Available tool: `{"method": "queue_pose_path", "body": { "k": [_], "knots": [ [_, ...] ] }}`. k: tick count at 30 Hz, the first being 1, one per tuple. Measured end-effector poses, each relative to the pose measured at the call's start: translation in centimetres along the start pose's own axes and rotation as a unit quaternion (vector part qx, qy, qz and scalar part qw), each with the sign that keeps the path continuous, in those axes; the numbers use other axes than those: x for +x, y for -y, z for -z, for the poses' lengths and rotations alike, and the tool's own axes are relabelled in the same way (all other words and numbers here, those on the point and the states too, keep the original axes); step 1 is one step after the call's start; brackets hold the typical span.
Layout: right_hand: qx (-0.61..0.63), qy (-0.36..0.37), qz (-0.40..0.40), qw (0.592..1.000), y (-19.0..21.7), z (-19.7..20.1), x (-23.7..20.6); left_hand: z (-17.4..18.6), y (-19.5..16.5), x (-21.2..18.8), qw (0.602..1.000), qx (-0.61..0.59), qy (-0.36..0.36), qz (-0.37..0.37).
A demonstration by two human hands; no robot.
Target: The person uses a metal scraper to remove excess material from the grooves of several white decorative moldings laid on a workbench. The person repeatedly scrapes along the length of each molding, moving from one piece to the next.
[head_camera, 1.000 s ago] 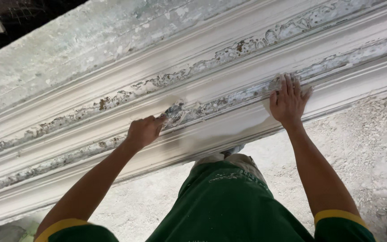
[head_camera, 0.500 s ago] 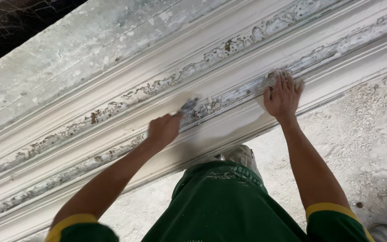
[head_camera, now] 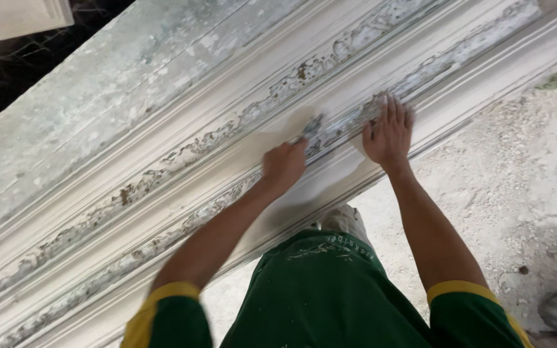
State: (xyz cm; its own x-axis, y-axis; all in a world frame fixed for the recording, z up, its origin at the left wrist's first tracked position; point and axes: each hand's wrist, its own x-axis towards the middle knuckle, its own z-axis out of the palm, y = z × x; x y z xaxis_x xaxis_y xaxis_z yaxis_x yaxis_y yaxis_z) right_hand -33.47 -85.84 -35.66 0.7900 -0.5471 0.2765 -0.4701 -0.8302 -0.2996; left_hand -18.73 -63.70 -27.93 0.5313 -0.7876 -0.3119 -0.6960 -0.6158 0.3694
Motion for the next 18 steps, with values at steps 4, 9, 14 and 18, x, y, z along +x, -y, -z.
{"method": "queue_pose_path", "body": {
  "k": [4, 9, 14, 18],
  "knots": [
    [-0.008, -0.005, -0.015, 1.0, -0.9, 0.0, 0.1, -2.7, -2.7, 4.4, 1.0, -0.025, 0.0, -0.008],
    [0.013, -0.001, -0.036, 0.999, -2.5, -0.9, 0.2, -3.5, -2.2, 4.7, 1.0, 0.004, 0.015, -0.01],
    [0.023, -0.001, -0.047, 0.999, -5.0, -1.3, 0.8, -3.5, -8.3, 9.9, 0.999, 0.02, -0.002, -0.03],
    [0.08, -0.007, -0.024, 0.996, -6.9, -1.2, 0.4, -4.3, -10.3, 12.4, 0.999, 0.038, 0.014, -0.029]
  ]
}}
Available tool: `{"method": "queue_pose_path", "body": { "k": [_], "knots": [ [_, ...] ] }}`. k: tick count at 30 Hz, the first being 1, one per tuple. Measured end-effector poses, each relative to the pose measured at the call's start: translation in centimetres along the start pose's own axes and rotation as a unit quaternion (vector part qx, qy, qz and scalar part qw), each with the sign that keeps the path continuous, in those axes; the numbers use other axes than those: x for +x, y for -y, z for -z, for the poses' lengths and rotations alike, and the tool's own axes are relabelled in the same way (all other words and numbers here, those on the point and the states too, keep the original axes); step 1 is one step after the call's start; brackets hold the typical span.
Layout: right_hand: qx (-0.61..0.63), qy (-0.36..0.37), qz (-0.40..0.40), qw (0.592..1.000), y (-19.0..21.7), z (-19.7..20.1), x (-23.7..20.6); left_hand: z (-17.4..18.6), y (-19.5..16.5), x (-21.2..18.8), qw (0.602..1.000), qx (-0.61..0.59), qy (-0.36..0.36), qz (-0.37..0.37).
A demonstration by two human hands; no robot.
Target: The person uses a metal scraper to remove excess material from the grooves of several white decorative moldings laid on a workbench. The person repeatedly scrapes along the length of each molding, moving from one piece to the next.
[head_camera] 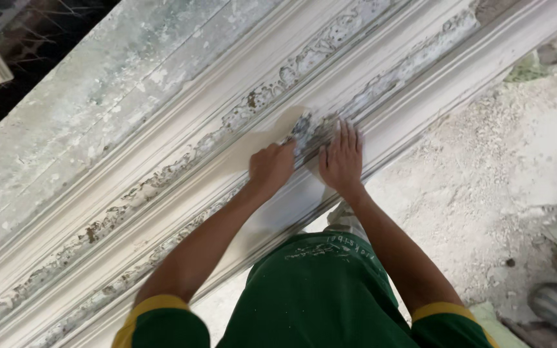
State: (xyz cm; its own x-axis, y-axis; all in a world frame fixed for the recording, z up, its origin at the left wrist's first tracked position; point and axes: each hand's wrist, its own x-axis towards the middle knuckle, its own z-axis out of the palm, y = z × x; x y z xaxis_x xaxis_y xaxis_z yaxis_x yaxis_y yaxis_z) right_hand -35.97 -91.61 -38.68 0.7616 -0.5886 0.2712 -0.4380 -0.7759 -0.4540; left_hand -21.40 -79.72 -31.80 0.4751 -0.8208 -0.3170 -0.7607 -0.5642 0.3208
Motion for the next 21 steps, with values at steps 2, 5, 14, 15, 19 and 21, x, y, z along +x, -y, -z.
{"method": "queue_pose_path", "body": {
  "k": [2, 5, 14, 15, 19, 21],
  "knots": [
    [0.034, 0.041, 0.042, 0.998, -2.2, 0.4, -0.3, -0.7, -0.2, 0.7, 1.0, 0.007, 0.009, 0.01],
    [0.093, 0.054, 0.051, 0.993, -7.9, 1.0, 1.5, -1.7, -1.1, 1.7, 0.999, 0.026, 0.0, 0.023],
    [-0.027, 0.052, -0.035, 0.998, -30.4, 9.2, 14.5, -2.1, -4.8, 2.9, 0.983, 0.021, -0.18, -0.015],
    [-0.038, 0.05, -0.029, 0.998, -31.6, 9.6, 15.6, -2.2, -4.6, 2.6, 0.984, 0.033, -0.175, -0.016],
    [-0.055, 0.027, -0.034, 0.998, -33.1, 9.4, 16.7, -3.6, -5.4, 3.5, 0.993, 0.036, -0.108, 0.005],
    [-0.048, 0.005, -0.044, 0.998, -33.2, 8.9, 16.5, -4.1, -6.7, 4.4, 0.995, 0.014, -0.098, 0.033]
  ]
}}
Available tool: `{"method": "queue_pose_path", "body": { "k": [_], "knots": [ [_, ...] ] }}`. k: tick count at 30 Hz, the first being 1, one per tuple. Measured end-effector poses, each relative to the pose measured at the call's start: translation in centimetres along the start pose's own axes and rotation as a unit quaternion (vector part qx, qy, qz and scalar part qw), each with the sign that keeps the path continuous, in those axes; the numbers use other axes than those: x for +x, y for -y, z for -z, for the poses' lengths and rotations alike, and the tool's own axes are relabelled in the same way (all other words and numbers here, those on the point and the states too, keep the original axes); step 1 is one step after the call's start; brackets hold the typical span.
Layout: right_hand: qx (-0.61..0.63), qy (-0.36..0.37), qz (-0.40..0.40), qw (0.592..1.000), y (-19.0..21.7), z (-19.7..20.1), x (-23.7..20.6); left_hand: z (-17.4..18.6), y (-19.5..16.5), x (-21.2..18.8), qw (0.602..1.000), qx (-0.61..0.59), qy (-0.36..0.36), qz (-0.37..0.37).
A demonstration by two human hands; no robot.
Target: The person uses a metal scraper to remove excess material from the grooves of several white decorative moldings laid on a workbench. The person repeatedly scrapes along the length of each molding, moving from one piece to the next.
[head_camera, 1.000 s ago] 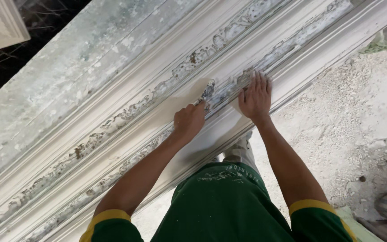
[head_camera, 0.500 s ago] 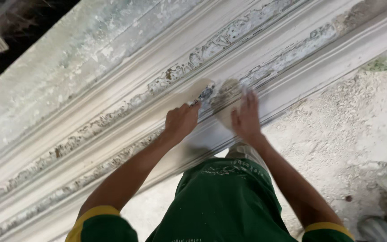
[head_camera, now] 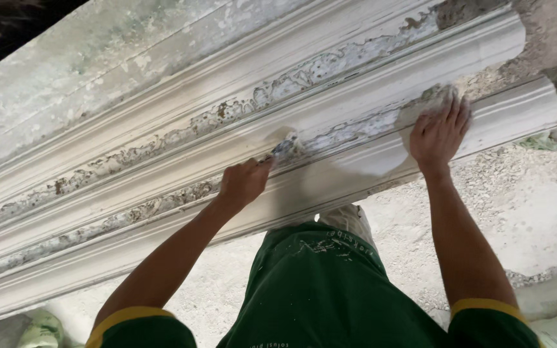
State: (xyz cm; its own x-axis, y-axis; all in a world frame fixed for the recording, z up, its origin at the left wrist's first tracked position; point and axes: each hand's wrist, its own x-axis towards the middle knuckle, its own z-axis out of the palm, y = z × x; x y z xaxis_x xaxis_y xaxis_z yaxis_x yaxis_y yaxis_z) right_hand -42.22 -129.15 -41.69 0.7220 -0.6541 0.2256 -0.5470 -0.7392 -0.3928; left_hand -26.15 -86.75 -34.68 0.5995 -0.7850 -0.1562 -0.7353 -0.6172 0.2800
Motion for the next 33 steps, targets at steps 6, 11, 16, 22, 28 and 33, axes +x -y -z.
{"method": "queue_pose_path", "body": {
  "k": [6, 11, 16, 22, 28, 33],
  "knots": [
    [0.016, -0.011, -0.013, 1.0, 0.1, -0.1, -0.1, -0.5, -3.1, 1.2, 0.996, 0.021, 0.061, 0.061],
    [0.02, -0.021, -0.006, 1.0, 0.9, -0.1, -0.6, -1.1, -2.0, -0.3, 0.998, -0.001, 0.03, 0.059],
    [0.009, -0.006, -0.027, 1.0, 1.5, -0.5, -1.0, -2.8, -4.3, 2.7, 0.994, -0.086, 0.036, 0.062],
    [0.001, -0.022, -0.01, 1.0, 2.8, -0.8, -1.4, -4.5, -5.5, 4.0, 0.998, -0.042, 0.029, 0.036],
    [0.02, -0.022, -0.015, 0.999, 3.0, -1.5, -2.0, -5.3, -1.6, 0.0, 0.989, 0.02, 0.106, 0.098],
    [-0.004, -0.003, -0.019, 1.0, 2.5, -1.6, -1.2, -8.9, -11.1, 9.6, 0.989, -0.109, 0.071, 0.072]
  ]
}}
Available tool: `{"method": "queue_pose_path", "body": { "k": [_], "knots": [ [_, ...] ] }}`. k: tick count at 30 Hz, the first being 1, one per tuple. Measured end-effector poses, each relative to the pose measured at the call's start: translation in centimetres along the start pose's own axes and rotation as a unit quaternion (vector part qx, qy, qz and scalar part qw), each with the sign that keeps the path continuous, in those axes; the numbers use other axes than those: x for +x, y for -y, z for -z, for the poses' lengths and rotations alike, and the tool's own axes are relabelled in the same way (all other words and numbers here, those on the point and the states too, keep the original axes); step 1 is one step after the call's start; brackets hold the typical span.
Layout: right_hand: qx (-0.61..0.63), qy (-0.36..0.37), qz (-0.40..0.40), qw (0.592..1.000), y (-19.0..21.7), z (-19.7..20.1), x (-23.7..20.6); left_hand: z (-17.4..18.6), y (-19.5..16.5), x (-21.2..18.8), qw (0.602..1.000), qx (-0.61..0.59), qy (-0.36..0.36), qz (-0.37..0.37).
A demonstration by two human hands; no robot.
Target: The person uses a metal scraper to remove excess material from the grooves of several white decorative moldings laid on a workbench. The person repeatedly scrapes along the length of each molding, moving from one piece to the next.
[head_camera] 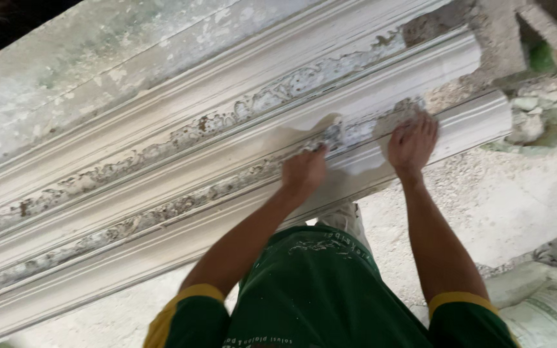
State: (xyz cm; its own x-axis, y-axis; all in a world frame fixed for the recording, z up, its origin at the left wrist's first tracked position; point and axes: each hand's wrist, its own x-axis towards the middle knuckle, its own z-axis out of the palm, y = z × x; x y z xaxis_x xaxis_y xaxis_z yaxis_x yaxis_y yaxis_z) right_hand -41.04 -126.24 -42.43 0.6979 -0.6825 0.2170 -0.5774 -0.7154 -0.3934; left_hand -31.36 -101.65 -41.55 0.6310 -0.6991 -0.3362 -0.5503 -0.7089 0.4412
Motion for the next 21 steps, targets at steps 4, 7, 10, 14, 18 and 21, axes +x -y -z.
{"method": "queue_pose_path", "body": {
  "k": [4, 7, 10, 14, 18, 21],
  "knots": [
    [0.011, 0.023, -0.002, 1.0, 0.1, 0.5, -0.6, -0.4, -2.5, 1.4, 1.0, -0.005, 0.016, 0.005],
    [0.078, 0.026, 0.054, 0.995, -0.8, 1.4, -1.6, 0.9, -0.1, -1.2, 0.999, 0.023, -0.029, -0.012],
    [0.084, 0.011, 0.124, 0.989, -4.3, 3.0, -0.6, 1.3, -0.1, -1.5, 0.987, 0.126, -0.089, -0.049],
    [0.016, 0.026, 0.112, 0.993, -10.9, 5.0, 4.1, -0.6, -6.1, 3.2, 0.999, 0.053, 0.001, -0.011],
    [-0.039, -0.021, 0.108, 0.993, -15.4, 6.2, 8.2, -1.5, -10.8, 5.5, 0.999, 0.045, -0.015, -0.007],
    [-0.053, -0.026, 0.04, 0.997, -16.9, 6.1, 9.3, -1.0, -11.8, 5.2, 0.998, 0.058, -0.018, 0.009]
  ]
}}
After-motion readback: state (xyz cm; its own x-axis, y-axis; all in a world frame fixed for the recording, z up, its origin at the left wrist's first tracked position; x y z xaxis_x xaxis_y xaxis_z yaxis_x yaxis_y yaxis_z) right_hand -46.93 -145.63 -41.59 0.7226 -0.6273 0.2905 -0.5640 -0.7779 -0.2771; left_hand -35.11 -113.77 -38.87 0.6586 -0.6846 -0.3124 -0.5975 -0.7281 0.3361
